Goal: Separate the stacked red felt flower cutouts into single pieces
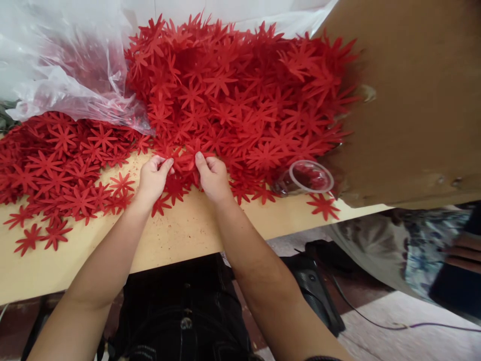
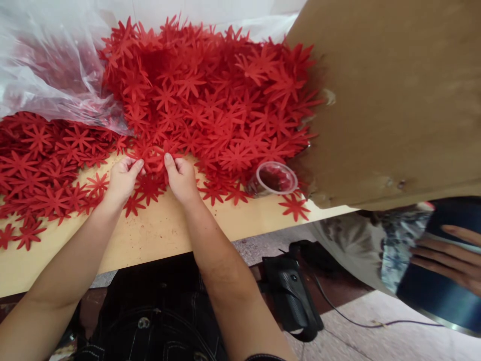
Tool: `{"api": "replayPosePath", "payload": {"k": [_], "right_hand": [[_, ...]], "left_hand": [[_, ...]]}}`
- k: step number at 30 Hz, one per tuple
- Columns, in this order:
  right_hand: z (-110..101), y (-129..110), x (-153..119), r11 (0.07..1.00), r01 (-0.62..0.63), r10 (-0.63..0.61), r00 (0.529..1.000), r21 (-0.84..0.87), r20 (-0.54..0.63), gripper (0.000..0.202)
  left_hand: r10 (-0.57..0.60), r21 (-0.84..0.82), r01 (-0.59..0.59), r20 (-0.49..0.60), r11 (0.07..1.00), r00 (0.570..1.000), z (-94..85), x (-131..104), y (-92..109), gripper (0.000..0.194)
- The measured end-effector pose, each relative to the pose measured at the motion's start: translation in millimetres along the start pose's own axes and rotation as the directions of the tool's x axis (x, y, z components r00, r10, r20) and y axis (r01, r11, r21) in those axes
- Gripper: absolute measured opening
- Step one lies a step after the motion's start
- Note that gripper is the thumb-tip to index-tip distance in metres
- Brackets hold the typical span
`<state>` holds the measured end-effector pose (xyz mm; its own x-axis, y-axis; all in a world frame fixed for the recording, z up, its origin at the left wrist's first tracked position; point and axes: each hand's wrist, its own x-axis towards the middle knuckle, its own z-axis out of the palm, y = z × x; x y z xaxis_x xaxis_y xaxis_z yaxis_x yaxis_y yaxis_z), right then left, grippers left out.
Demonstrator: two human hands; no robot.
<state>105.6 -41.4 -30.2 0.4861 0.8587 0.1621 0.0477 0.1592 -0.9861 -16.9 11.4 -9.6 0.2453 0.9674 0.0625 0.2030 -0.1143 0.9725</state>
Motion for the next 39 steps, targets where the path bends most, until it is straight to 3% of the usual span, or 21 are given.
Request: {"api": "replayPosePath", "payload": {"k": [4,9,12,15,20,24,29,32,35,37,39], "right_hand": [[2,5,3,0.996,0.017,-0.018,1.0,0.084,0.021,0.034],[2,6,4,0.997,0.034,-0.035,0.999,0.072,0.01,0.032],[0,4,2,0.999,0.036,-0.037,0.999,-0.027,-0.019,0.042],[-1,1,0,0.999,0.044,-0.044,0.999,-0.033,-0.019,0.047],[2,2,3,0.998,0.021,-0.018,0.998,0.059,-0.063,0.032],[2,5,5,0.995,0.086,-0.079,0.992,0.059,-0.099,0.028],[-2,2,2,0.997,0.058,-0.062,0.995,-0.056,-0.074,0.037],[-2,-2,-1,0.991,0.047,-0.057,0.995,-0.127,-0.077,0.041],[0,-2,-1,0.996,0.052,-0.057,0.996,-0.07,-0.066,0.029],[2,0,0,0.999,0.046,-0.046,0.998,0.0,-0.037,0.015],[2,3,1,0.999,0.022,-0.021,1.0,0.025,-0.017,0.015]], "left_hand": [[-0.006,-0.015,0.007,0.045,1.0,0.999,-0.3,0,-4,0.03],[0.068,-0.003,-0.068,0.11,0.998,0.992,-0.9,-2,-11,0.041],[0.077,0.003,-0.078,0.095,0.997,0.993,0.2,-1,-14,0.026],[0.162,0.087,-0.166,0.051,0.982,0.985,0.9,1,-16,0.018],[0.336,0.288,-0.33,0.031,0.899,0.941,-1.1,2,-19,0.011],[0.276,0.259,-0.264,-0.007,0.929,0.961,-3.8,3,-18,0.016],[0.249,0.293,-0.226,-0.045,0.929,0.967,-7.7,5,-20,0.032],[0.373,0.375,-0.324,-0.064,0.869,0.926,-8.7,5,-21,0.019],[0.509,0.463,-0.419,-0.084,0.781,0.856,-8.8,3,-19,0.029],[0.552,0.485,-0.455,-0.071,0.747,0.831,-8.6,1,-17,0.03],[0.573,0.488,-0.48,-0.052,0.729,0.818,-8.2,-1,-15,0.029]]}}
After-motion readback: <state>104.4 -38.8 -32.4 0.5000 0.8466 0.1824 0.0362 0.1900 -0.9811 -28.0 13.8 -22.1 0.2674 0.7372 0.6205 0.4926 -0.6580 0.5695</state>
